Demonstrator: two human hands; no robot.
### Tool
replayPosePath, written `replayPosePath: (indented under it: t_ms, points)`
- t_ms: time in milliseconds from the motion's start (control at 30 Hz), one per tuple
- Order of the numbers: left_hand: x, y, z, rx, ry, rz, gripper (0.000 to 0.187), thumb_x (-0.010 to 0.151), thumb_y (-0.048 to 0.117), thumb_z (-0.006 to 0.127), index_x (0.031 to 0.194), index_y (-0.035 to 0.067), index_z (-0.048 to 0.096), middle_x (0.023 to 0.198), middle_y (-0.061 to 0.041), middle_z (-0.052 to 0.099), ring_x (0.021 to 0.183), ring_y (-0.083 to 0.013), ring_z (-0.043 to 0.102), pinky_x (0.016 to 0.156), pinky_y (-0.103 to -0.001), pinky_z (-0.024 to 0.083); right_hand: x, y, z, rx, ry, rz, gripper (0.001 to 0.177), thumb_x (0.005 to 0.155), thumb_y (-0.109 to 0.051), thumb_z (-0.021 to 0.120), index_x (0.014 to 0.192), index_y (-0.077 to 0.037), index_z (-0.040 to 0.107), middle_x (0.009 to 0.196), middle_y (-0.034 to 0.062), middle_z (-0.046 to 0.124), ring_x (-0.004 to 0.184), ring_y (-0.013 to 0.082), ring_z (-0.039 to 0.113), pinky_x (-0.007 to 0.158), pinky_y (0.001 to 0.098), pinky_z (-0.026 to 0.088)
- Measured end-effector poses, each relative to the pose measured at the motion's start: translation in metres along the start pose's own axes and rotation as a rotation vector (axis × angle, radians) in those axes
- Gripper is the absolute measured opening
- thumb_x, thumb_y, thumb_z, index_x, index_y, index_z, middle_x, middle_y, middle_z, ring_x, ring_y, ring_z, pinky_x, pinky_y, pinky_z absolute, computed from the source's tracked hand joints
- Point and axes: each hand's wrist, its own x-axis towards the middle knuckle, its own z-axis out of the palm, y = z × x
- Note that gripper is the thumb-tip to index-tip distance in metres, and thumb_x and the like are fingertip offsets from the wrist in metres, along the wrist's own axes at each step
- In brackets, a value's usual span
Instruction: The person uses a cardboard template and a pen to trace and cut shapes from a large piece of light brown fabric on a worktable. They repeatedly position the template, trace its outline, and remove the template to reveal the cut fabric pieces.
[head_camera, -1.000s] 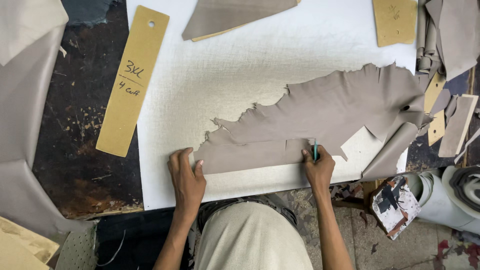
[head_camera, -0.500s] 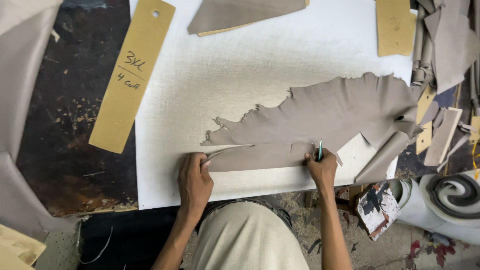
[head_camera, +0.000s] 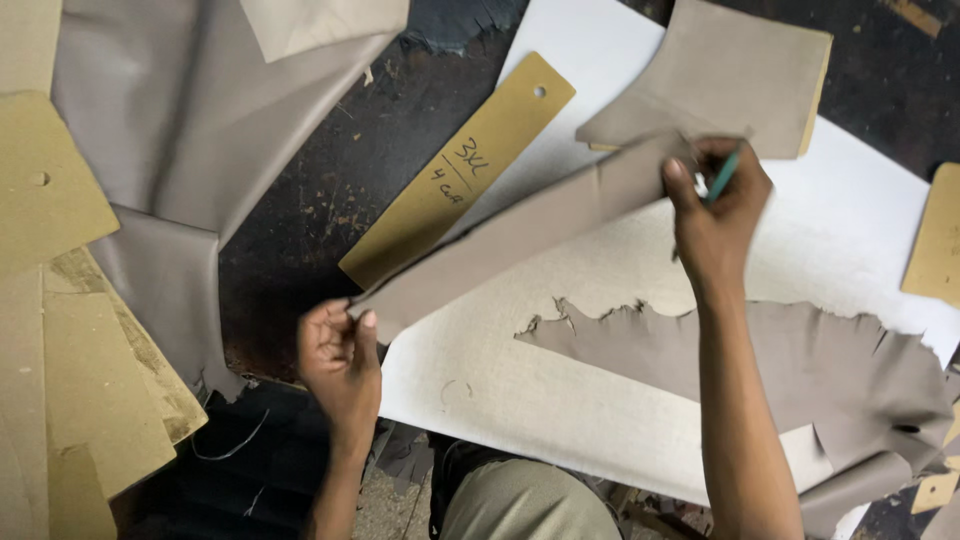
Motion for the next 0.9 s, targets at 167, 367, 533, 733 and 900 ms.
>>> replayPosePath:
  t_ms: [167, 367, 533, 733, 900]
  points:
    - [0.029, 0.01, 0.016, 0.466, 0.088, 0.343, 0.059, 0.079, 0.009, 0.077, 0.127, -0.013, 0.051, 0.112, -0.026, 0.06, 0.102, -0.03, 0.06, 0.085, -0.04, 0.052, 0.076, -0.005, 0.072, -0.188, -0.071, -0.022, 0.029, 0.104, -0.026, 0.079, 0.108, 0.001, 0.073, 0.094, 0.0108, 0.074, 0.09, 0.017, 0.068, 0.083, 0.0311, 0.052]
    - [-0.037, -0.002, 0.043, 0.228, -0.09, 0.159, 0.022, 0.096, -0.001, 0.064, 0.118, 0.002, 0.063, 0.108, -0.011, 0.068, 0.101, -0.0236, 0.069, 0.086, -0.034, 0.057, -0.068, 0.002, 0.026, -0.126, -0.225, 0.384, 0.046, 0.107, -0.038, 0.051, 0.132, -0.004, 0.068, 0.084, 0.004, 0.065, 0.067, 0.0106, 0.053, 0.056, 0.0274, 0.048]
    - [-0.088, -0.01, 0.082, 0.168, -0.409, 0.21, 0.02, 0.092, -0.003, 0.064, 0.112, 0.001, 0.066, 0.107, -0.012, 0.068, 0.1, -0.0258, 0.069, 0.084, -0.034, 0.056, -0.259, 0.021, -0.053, -0.453, -0.11, 0.663, 0.035, 0.096, -0.023, 0.067, 0.127, -0.008, 0.074, 0.068, 0.0074, 0.052, 0.054, 0.0142, 0.042, 0.049, 0.0318, 0.039]
    - [-0.097, -0.014, 0.117, 0.283, -0.611, 0.331, 0.019, 0.093, -0.002, 0.063, 0.112, 0.002, 0.066, 0.114, -0.013, 0.064, 0.107, -0.0278, 0.066, 0.092, -0.039, 0.054, -0.37, 0.03, -0.132, -0.729, -0.019, 0.88, 0.031, 0.091, -0.012, 0.067, 0.121, -0.006, 0.073, 0.078, 0.0069, 0.063, 0.049, 0.0157, 0.05, 0.045, 0.033, 0.041]
    - [-0.096, 0.0, 0.144, 0.395, -0.61, 0.389, 0.023, 0.094, 0.0, 0.064, 0.117, 0.001, 0.064, 0.124, -0.014, 0.059, 0.118, -0.0315, 0.055, 0.099, -0.043, 0.048, -0.378, 0.042, -0.16, -0.625, -0.206, 1.119, 0.026, 0.094, -0.014, 0.066, 0.118, -0.008, 0.076, 0.083, 0.0091, 0.07, 0.052, 0.0193, 0.057, 0.048, 0.0346, 0.046]
